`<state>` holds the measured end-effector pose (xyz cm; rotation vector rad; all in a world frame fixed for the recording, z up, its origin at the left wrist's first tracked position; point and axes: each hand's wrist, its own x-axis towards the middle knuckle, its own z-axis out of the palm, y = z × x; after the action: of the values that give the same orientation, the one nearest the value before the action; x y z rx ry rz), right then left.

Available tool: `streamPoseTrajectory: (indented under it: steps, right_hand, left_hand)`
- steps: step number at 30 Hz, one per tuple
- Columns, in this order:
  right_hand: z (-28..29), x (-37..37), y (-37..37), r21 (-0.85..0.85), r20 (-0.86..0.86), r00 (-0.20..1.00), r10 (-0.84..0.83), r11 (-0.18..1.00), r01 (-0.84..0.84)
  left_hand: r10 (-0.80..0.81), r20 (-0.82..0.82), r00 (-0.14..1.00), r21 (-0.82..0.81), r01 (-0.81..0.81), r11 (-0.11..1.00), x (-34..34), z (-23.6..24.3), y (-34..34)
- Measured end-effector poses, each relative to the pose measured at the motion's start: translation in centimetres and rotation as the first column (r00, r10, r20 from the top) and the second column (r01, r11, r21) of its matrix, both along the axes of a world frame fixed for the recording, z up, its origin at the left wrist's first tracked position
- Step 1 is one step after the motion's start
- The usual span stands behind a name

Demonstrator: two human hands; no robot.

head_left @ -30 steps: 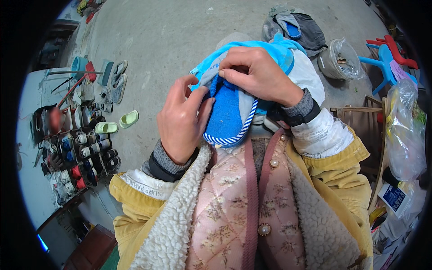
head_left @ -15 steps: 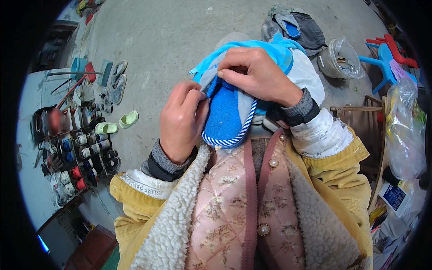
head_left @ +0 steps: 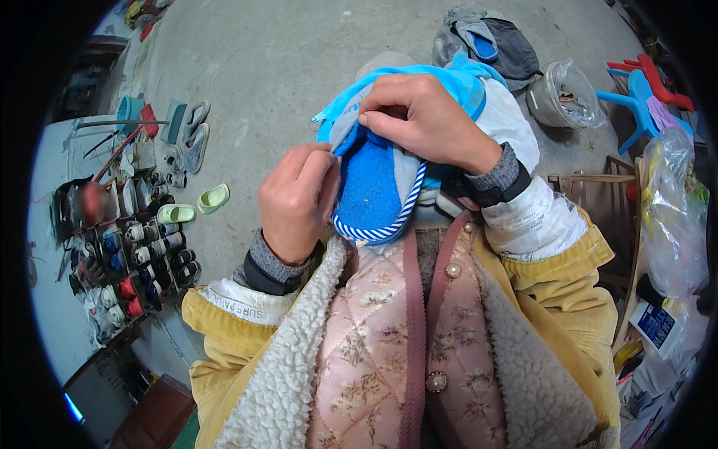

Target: The person sews a blue and white slipper using a needle and thread, repeatedly inserting the needle and pulling the thread through the fabric. They adjust the slipper's position and inspect the stitching while seated on the floor.

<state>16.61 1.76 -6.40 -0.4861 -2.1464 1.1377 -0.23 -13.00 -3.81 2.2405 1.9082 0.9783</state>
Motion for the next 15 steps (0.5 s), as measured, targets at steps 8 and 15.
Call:
streamPoseTrajectory:
  steps: [8, 15]
  right_hand:
    - [-0.2, -0.2, 0.2, 0.079, 0.013, 1.000, 0.010, 0.997, -0.011]
    - [-0.2, -0.3, 0.1, 0.087, 0.039, 0.999, 0.013, 0.996, -0.017]
  left_hand:
    - [0.002, -0.071, 0.997, -0.014, -0.003, 1.000, -0.7, 0.3, 0.2]
    - [0.214, 0.332, 0.919, -0.218, -0.146, 0.965, 0.7, 0.0, -0.1]
